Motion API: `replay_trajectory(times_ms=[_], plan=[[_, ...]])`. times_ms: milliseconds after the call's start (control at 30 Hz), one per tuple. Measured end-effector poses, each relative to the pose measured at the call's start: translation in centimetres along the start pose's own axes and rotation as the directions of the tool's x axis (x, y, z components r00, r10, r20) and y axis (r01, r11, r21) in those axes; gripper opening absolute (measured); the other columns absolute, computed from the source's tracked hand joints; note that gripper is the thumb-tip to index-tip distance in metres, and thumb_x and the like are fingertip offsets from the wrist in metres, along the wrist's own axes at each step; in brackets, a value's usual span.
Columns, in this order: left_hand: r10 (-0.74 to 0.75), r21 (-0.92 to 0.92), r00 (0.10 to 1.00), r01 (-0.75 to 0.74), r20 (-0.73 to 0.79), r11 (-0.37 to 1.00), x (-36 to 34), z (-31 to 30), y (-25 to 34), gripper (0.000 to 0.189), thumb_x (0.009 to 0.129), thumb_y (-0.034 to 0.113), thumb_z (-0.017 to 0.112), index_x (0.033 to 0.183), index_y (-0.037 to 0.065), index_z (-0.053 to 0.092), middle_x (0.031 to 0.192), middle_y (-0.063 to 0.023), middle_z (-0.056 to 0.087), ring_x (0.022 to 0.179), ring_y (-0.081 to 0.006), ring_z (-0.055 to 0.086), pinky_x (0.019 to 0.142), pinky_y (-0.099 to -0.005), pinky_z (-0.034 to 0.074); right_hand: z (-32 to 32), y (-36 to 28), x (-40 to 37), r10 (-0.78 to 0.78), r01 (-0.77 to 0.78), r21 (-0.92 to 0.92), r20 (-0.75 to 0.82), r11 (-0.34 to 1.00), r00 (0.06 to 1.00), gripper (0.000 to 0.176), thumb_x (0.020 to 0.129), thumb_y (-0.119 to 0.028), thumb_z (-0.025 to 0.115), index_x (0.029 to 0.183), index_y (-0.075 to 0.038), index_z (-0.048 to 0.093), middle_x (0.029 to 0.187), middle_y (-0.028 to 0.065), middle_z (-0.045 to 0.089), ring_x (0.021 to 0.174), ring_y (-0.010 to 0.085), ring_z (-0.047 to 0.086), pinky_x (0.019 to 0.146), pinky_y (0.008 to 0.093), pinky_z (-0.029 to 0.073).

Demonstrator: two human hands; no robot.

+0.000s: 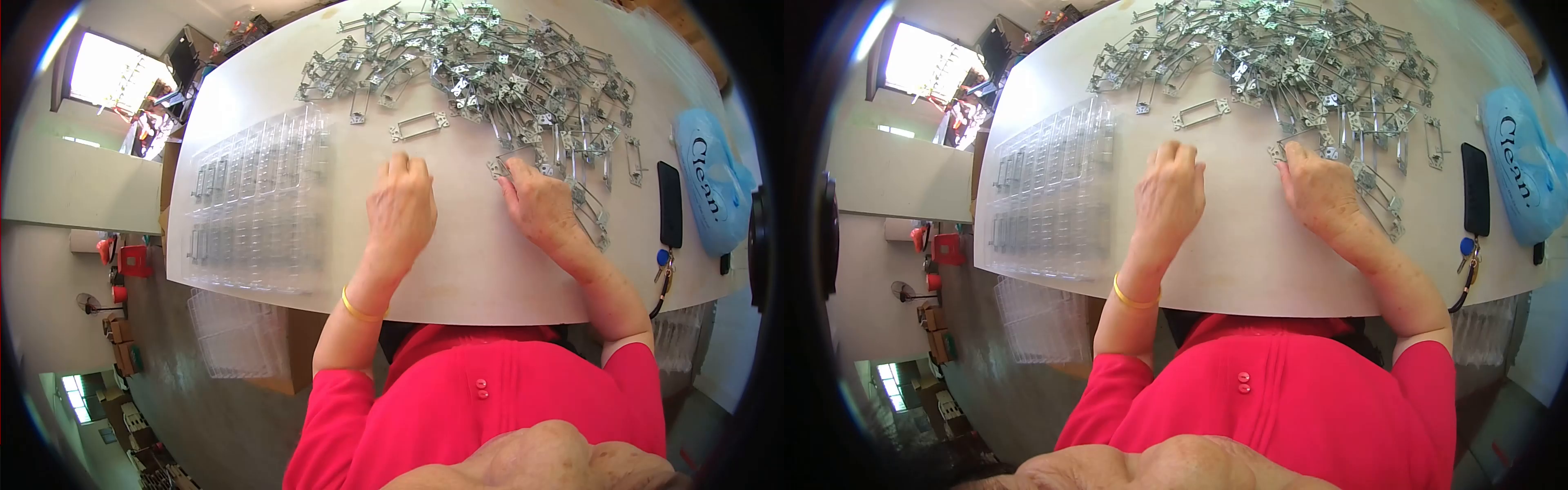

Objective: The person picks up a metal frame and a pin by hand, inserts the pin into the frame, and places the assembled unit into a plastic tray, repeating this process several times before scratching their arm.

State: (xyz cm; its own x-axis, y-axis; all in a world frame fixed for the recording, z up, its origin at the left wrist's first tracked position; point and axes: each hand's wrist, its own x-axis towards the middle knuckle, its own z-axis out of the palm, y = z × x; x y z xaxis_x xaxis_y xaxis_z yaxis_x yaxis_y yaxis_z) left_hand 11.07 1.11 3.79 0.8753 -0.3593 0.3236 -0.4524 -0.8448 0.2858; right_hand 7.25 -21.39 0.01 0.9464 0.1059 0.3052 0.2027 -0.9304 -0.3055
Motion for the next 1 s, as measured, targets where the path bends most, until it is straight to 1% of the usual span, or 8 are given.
replay_trajectory(times_ms=[133, 233, 333, 667, 767, 867, 933, 1000], plan=[[0.067, 0.174, 0.986, -0.040, -0.153, 0.984, 5.1, 5.3, -4.0, 0.021, 0.092, 0.012, 0.068, 0.108, 0.000, 0.062, 0.120, -0.0191, 0.063, 0.115, -0.0377, 0.060, 0.097, -0.0468, 0.049, 0.9, 0.9, 0.0, -0.036, 0.036, 0.006, -0.030, 0.999, 0.999, 0.016, 0.097, -0.019, 0.064, 0.096, -0.006, 0.055, 0.081, 0.0118, 0.069, 0.068, 0.0309, 0.071, 0.058, 0.0429, 0.055], [-0.024, 0.125, 0.999, 0.029, -0.045, 0.992, 6.8, 6.8, -5.0, 0.033, 0.093, 0.015, 0.067, 0.122, -0.001, 0.061, 0.137, -0.0224, 0.059, 0.128, -0.0402, 0.056, 0.106, -0.0469, 0.045, 1.3, 1.3, -0.1, -0.018, 0.018, -0.004, -0.035, 1.000, 0.999, 0.015, 0.097, -0.017, 0.063, 0.093, -0.006, 0.055, 0.078, 0.0120, 0.068, 0.066, 0.0306, 0.070, 0.057, 0.0432, 0.054], [-0.080, 0.049, 0.988, 0.073, 0.136, 0.996, 7.3, 6.5, -5.2, 0.030, 0.093, 0.017, 0.067, 0.116, -0.002, 0.062, 0.128, -0.0228, 0.062, 0.122, -0.0398, 0.058, 0.104, -0.0473, 0.046, 1.2, 1.2, -0.4, -0.024, 0.025, 0.012, -0.043, 1.000, 0.999, 0.012, 0.097, -0.014, 0.060, 0.092, -0.005, 0.054, 0.075, 0.0129, 0.067, 0.064, 0.0312, 0.070, 0.056, 0.0429, 0.054], [0.046, 0.210, 0.992, -0.070, 0.115, 0.975, 2.5, 5.2, -3.8, 0.018, 0.092, 0.013, 0.063, 0.105, 0.002, 0.065, 0.096, -0.0165, 0.069, 0.094, -0.0369, 0.067, 0.082, -0.0467, 0.054, 1.8, 1.5, -1.0, -0.064, 0.061, -0.033, -0.099, 0.998, 0.993, 0.006, 0.092, -0.005, 0.057, 0.087, -0.005, 0.053, 0.070, 0.0119, 0.064, 0.059, 0.0301, 0.067, 0.053, 0.0409, 0.053], [0.035, 0.017, 0.999, -0.035, 0.036, 0.999, 1.4, 4.6, -3.4, 0.021, 0.092, 0.011, 0.061, 0.110, 0.000, 0.066, 0.093, -0.0188, 0.071, 0.083, -0.0344, 0.069, 0.075, -0.0444, 0.055, 1.7, 1.5, -1.1, -0.083, 0.076, -0.058, -0.129, 0.995, 0.988, 0.005, 0.088, -0.004, 0.057, 0.087, -0.006, 0.053, 0.071, 0.0114, 0.064, 0.060, 0.0298, 0.067, 0.054, 0.0407, 0.053], [-0.143, -0.305, 0.966, 0.205, 0.213, 0.930, 0.9, 3.2, -2.2, 0.023, 0.095, 0.007, 0.055, 0.114, -0.001, 0.065, 0.093, -0.0171, 0.073, 0.072, -0.0243, 0.068, 0.067, -0.0371, 0.056, 1.4, 1.2, -1.2, -0.098, 0.089, -0.093, -0.106, 0.992, 0.989, 0.004, 0.087, -0.004, 0.057, 0.089, -0.006, 0.054, 0.072, 0.0115, 0.064, 0.062, 0.0298, 0.067, 0.055, 0.0408, 0.053], [-0.214, -0.613, 0.898, 0.421, 0.384, 0.668, 0.4, 3.4, -2.0, 0.024, 0.098, 0.005, 0.049, 0.116, -0.003, 0.063, 0.092, -0.0122, 0.074, 0.066, -0.0142, 0.065, 0.060, -0.0298, 0.054, 1.3, 1.2, -1.2, -0.112, 0.100, -0.114, -0.109, 0.988, 0.988, 0.007, 0.085, -0.002, 0.056, 0.091, -0.005, 0.055, 0.074, 0.0117, 0.064, 0.064, 0.0301, 0.068, 0.057, 0.0409, 0.053], [-0.216, -0.688, 0.856, 0.508, 0.470, 0.518, 0.1, 2.8, -1.4, 0.024, 0.099, 0.006, 0.048, 0.116, -0.003, 0.062, 0.094, -0.0116, 0.074, 0.068, -0.0122, 0.065, 0.061, -0.0279, 0.054, 1.4, 1.7, -1.5, -0.133, 0.118, -0.132, -0.114, 0.984, 0.985, 0.006, 0.087, -0.003, 0.057, 0.093, -0.005, 0.056, 0.075, 0.0120, 0.064, 0.065, 0.0306, 0.067, 0.057, 0.0411, 0.053]])
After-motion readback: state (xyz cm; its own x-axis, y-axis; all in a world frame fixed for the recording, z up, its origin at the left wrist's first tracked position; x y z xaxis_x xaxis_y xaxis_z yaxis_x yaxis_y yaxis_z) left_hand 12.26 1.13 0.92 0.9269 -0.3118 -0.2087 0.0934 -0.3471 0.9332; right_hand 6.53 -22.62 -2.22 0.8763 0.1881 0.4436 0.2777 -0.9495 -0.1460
